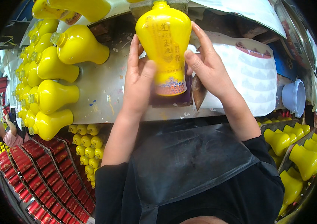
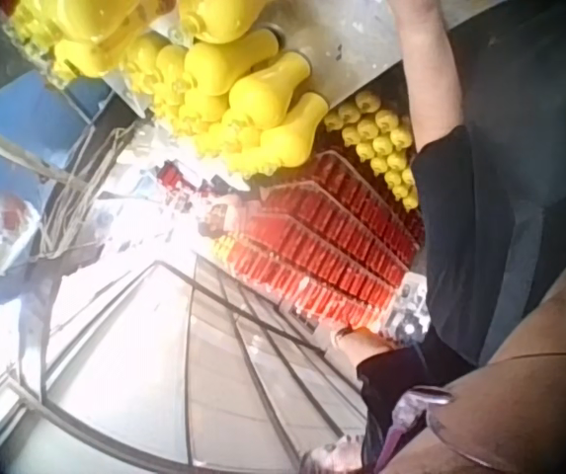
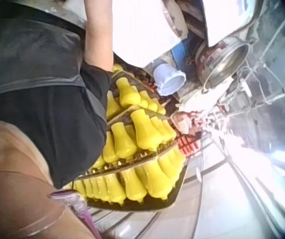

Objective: The person applies decorative stickers to yellow ceramic bottles. They pick up a bottle, place a sticker on its body, smooth it down, and then place a small seal on the bottle's neck before setting it aside.

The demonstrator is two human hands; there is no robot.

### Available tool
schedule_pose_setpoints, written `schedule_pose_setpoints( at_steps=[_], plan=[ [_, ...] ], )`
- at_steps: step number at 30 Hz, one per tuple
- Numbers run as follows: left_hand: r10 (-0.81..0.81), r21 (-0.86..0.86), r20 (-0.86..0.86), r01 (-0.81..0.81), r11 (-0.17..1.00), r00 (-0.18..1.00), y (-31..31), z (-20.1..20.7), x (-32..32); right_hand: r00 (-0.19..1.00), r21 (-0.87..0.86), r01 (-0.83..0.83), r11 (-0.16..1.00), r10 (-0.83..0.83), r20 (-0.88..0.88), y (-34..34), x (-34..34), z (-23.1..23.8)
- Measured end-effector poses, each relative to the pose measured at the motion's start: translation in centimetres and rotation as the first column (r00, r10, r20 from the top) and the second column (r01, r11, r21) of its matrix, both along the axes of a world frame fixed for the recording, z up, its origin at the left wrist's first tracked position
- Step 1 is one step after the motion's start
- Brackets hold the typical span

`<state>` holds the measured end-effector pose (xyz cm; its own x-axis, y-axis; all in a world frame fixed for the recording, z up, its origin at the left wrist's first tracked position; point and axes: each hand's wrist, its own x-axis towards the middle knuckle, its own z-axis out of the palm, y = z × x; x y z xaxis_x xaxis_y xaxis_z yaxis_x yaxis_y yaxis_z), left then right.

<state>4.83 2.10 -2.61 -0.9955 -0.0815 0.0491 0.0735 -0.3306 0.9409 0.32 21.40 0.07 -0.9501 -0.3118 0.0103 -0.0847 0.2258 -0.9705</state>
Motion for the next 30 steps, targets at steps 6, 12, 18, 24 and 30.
schedule_pose_setpoints(
  at_steps=[6,12,18,24,30],
  plan=[
    [0.027,-0.596,-0.436,-0.310,0.741,0.900,-1.0,0.0,-1.6,0.984,0.178,0.044,0.983,-0.011,-0.177,-0.3,-1.4,0.8],
    [-0.131,-0.823,-0.446,-0.348,0.449,0.885,-1.9,0.7,-2.8,0.954,0.159,0.069,0.985,-0.018,-0.299,-1.1,-2.2,-0.3],
    [-0.122,-0.830,-0.450,-0.363,0.424,0.885,-1.5,0.8,-2.8,0.958,0.142,0.041,0.989,0.002,-0.286,-0.8,-2.1,-0.8],
    [-0.131,-0.820,-0.490,-0.406,0.403,0.862,-2.0,0.2,-2.8,0.971,0.148,0.015,0.989,0.021,-0.238,-0.5,-2.0,-0.3],
    [0.036,-0.485,-0.256,-0.160,0.860,0.966,-2.2,-0.6,-1.7,0.989,0.091,-0.050,0.995,0.063,-0.136,0.2,-1.3,-0.5]
  ],
)
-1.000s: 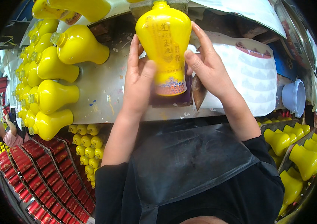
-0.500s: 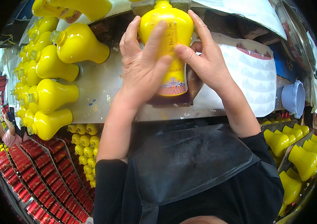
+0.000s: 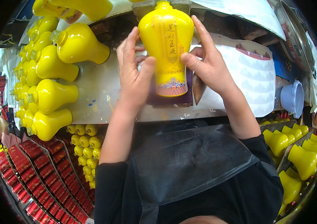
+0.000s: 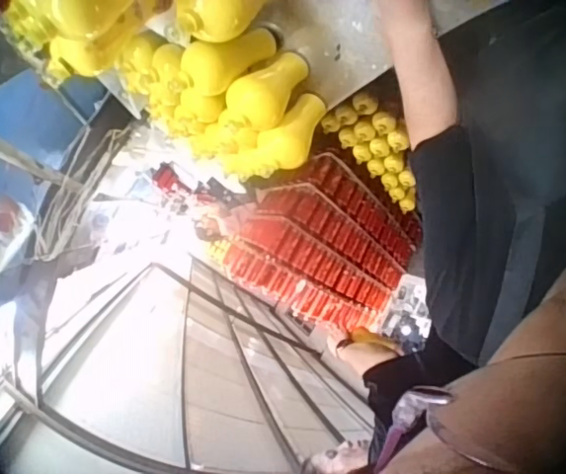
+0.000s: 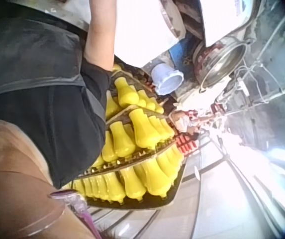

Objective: The person applies decorative stickers to yellow ceramic bottles. They pick up a bottle, place a sticker on its body, smooth it down, and then place a small seal on the bottle's neck before setting it aside.

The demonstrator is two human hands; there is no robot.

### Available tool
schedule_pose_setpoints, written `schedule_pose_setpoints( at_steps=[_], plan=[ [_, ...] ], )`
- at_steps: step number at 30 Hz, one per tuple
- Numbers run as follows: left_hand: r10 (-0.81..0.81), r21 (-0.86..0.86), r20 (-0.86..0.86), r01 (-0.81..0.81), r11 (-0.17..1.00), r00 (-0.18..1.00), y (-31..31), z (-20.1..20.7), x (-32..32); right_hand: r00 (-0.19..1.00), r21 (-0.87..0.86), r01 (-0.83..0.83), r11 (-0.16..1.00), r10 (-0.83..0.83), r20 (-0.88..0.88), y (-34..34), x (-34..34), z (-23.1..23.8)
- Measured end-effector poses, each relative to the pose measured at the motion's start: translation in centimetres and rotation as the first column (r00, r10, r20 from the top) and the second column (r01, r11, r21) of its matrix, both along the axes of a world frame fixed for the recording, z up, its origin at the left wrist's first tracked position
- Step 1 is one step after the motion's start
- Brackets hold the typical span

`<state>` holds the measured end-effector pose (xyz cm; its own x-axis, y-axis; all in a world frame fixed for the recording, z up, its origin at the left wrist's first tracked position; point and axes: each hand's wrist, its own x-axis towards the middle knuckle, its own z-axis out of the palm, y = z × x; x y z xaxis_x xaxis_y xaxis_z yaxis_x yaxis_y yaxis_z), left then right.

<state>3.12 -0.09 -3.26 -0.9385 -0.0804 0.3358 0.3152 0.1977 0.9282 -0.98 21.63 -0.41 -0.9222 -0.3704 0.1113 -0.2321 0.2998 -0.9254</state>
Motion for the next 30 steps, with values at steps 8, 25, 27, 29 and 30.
schedule_pose_setpoints(
  at_steps=[8,25,27,29,30],
  plan=[
    [-0.063,0.340,0.120,0.018,0.940,0.991,1.7,0.0,0.7,1.000,0.004,-0.007,1.000,0.007,-0.020,-0.1,0.7,-1.0],
    [-0.051,0.302,0.130,0.010,0.953,0.990,1.6,0.0,0.8,1.000,-0.014,-0.016,1.000,0.015,-0.020,-0.1,0.7,-1.4],
    [-0.039,0.293,0.150,-0.007,0.956,0.988,1.6,0.1,0.9,0.999,-0.017,-0.025,1.000,0.024,-0.025,0.1,0.6,-1.0],
    [-0.026,0.214,0.159,-0.009,0.977,0.987,1.4,0.3,0.9,0.998,-0.064,-0.019,0.998,0.023,0.050,0.4,0.3,-0.2],
    [-0.011,0.176,0.140,-0.014,0.984,0.990,1.2,0.5,0.8,0.995,-0.093,-0.024,0.995,0.033,0.094,0.4,0.1,0.3]
  ],
)
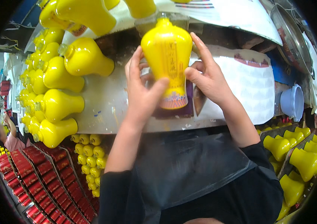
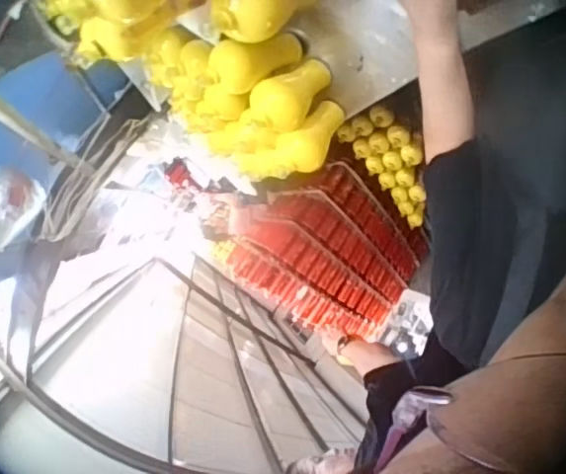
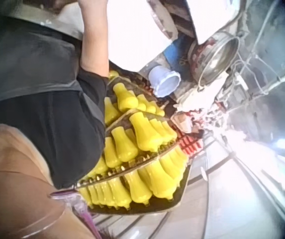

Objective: The person applies decorative stickers to yellow ceramic bottles. They pick up a bottle, place a sticker on its body, smooth it down, and then place a small seal on the bottle's neck before setting it aside.

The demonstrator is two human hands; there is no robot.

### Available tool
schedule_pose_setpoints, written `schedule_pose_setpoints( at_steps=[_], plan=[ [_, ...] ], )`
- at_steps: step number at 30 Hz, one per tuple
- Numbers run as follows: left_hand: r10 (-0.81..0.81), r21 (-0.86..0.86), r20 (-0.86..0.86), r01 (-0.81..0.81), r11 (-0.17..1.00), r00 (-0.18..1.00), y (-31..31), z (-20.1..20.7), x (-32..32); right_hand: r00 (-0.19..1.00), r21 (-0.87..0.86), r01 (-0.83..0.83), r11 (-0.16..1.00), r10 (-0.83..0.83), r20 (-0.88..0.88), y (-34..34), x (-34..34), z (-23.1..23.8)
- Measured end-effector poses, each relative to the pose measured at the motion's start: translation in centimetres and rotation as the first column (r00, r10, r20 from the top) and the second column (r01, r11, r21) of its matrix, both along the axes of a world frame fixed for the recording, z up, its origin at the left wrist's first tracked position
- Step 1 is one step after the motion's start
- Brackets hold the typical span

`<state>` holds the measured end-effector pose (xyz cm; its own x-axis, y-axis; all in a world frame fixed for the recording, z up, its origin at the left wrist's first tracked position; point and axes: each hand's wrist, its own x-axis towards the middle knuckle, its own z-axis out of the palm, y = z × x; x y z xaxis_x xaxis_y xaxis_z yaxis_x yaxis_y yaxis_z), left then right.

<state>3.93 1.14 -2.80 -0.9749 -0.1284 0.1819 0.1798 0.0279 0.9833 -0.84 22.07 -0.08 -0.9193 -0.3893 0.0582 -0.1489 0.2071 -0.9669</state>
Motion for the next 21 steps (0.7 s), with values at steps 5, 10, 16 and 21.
schedule_pose_setpoints(
  at_steps=[5,10,16,21],
  plan=[
    [0.020,-0.234,-0.107,-0.044,0.971,0.994,-0.2,0.4,-0.9,0.837,0.115,0.155,0.981,-0.069,-0.543,0.2,-1.9,3.0],
    [0.026,-0.479,-0.167,-0.105,0.871,0.986,0.0,0.7,-1.3,0.756,0.335,0.092,0.938,0.153,-0.636,-1.1,-3.6,4.5],
    [0.034,-0.501,-0.176,-0.119,0.857,0.984,0.3,0.8,-1.3,0.725,0.475,0.100,0.874,0.263,-0.637,-1.3,-4.7,5.2],
    [0.038,-0.483,-0.187,-0.125,0.867,0.982,0.5,0.6,-1.4,0.762,0.504,0.068,0.861,0.281,-0.583,-1.7,-4.9,5.9]
  ],
)
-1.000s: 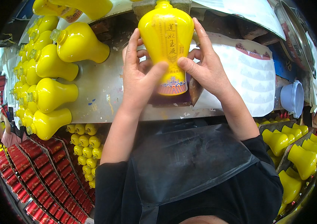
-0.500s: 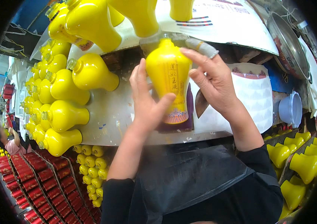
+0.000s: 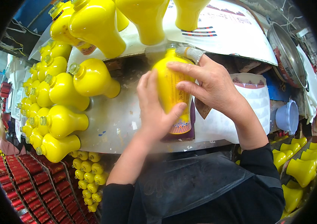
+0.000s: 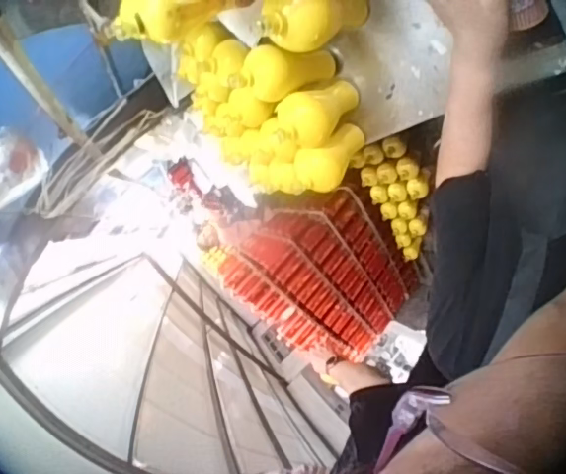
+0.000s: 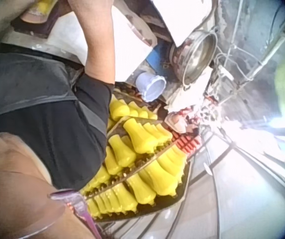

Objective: The person applies decorative stickers to yellow ceramic bottles. They pick up a bottle, place a sticker on its body, smooth it down, and then place a small seal on the bottle's neck before setting it aside.

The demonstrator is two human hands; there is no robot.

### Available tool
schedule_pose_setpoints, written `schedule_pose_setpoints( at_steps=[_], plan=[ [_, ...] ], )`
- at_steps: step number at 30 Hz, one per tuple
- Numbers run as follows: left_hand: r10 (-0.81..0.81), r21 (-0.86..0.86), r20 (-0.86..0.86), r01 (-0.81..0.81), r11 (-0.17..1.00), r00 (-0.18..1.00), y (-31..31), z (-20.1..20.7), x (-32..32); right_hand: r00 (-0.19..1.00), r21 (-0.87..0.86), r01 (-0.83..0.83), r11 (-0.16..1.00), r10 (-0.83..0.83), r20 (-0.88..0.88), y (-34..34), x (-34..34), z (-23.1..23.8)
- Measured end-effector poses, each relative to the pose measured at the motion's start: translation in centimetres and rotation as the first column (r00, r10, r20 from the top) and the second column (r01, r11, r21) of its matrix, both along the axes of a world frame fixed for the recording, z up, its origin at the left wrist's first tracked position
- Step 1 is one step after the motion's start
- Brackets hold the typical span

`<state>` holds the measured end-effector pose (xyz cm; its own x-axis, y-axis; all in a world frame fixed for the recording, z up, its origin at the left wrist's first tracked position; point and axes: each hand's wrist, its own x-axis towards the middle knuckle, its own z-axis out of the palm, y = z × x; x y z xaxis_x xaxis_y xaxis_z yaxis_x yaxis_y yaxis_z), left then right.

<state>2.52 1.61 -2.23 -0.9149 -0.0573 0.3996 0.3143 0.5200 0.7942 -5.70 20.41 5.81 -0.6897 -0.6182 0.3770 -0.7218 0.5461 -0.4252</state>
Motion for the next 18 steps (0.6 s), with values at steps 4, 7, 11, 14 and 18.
schedule_pose_setpoints(
  at_steps=[4,7,11,14,18],
  plan=[
    [0.000,0.005,-0.016,0.000,1.000,1.000,0.1,0.1,0.0,0.985,0.074,0.022,0.997,-0.034,0.168,0.5,0.2,0.5],
    [0.006,-0.080,-0.063,-0.011,0.997,0.998,-0.3,0.6,0.0,0.980,-0.091,-0.008,0.996,0.026,0.196,1.0,0.0,0.1],
    [-0.024,-0.262,-0.172,-0.022,0.965,0.985,-1.1,1.5,-0.6,0.991,-0.268,-0.087,0.959,0.111,0.074,1.3,-0.1,-1.4],
    [-0.043,-0.362,-0.122,-0.004,0.932,0.992,-1.1,2.0,-1.1,0.994,-0.137,-0.040,0.990,0.054,0.100,1.6,0.2,-2.0],
    [-0.037,-0.367,-0.119,-0.010,0.930,0.992,-0.8,2.2,-1.4,0.993,-0.112,-0.035,0.993,0.048,0.111,2.0,0.0,-2.1]
  ],
)
